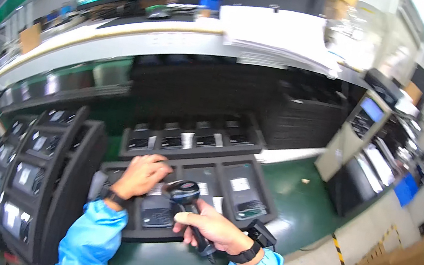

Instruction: Scanning barcodes on smartphone packaging boxes and applying printed labels to them.

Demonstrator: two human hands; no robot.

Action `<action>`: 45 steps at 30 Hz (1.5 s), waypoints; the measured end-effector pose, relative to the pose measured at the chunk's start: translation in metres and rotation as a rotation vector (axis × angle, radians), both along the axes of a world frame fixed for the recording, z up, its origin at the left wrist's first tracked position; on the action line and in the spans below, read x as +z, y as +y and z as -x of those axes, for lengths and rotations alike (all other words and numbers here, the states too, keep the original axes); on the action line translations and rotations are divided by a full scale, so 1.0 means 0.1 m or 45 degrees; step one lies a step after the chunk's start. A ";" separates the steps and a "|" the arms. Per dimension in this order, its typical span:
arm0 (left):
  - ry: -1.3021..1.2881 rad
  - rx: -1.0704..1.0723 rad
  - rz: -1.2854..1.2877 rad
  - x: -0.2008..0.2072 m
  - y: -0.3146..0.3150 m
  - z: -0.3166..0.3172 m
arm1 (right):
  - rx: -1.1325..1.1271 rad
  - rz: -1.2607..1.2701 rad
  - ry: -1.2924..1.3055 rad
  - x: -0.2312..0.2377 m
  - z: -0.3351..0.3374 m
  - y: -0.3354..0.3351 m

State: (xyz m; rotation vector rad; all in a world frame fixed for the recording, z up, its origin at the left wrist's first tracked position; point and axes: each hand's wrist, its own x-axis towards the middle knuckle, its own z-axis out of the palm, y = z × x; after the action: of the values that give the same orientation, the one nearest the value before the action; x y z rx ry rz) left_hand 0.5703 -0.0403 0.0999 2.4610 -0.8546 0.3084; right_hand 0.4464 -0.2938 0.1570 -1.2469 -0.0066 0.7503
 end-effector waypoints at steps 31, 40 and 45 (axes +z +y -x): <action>0.220 -0.041 0.663 0.00 0.02 -0.07 | -1.123 1.751 -0.414 -0.79 -0.25 -2.09; 0.214 -0.006 0.675 0.03 0.00 -0.03 | -1.150 1.798 -0.423 -0.81 -0.27 -2.06; 0.229 -0.001 0.682 0.04 -0.02 -0.02 | -1.154 1.819 -0.433 -0.80 -0.28 -2.05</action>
State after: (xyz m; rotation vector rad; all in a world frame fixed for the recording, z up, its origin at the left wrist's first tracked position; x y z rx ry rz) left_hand 0.5719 -0.0419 0.1037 1.9547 -0.6013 0.2690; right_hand 0.4742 -0.4986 0.0767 -2.4139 0.8907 -0.4284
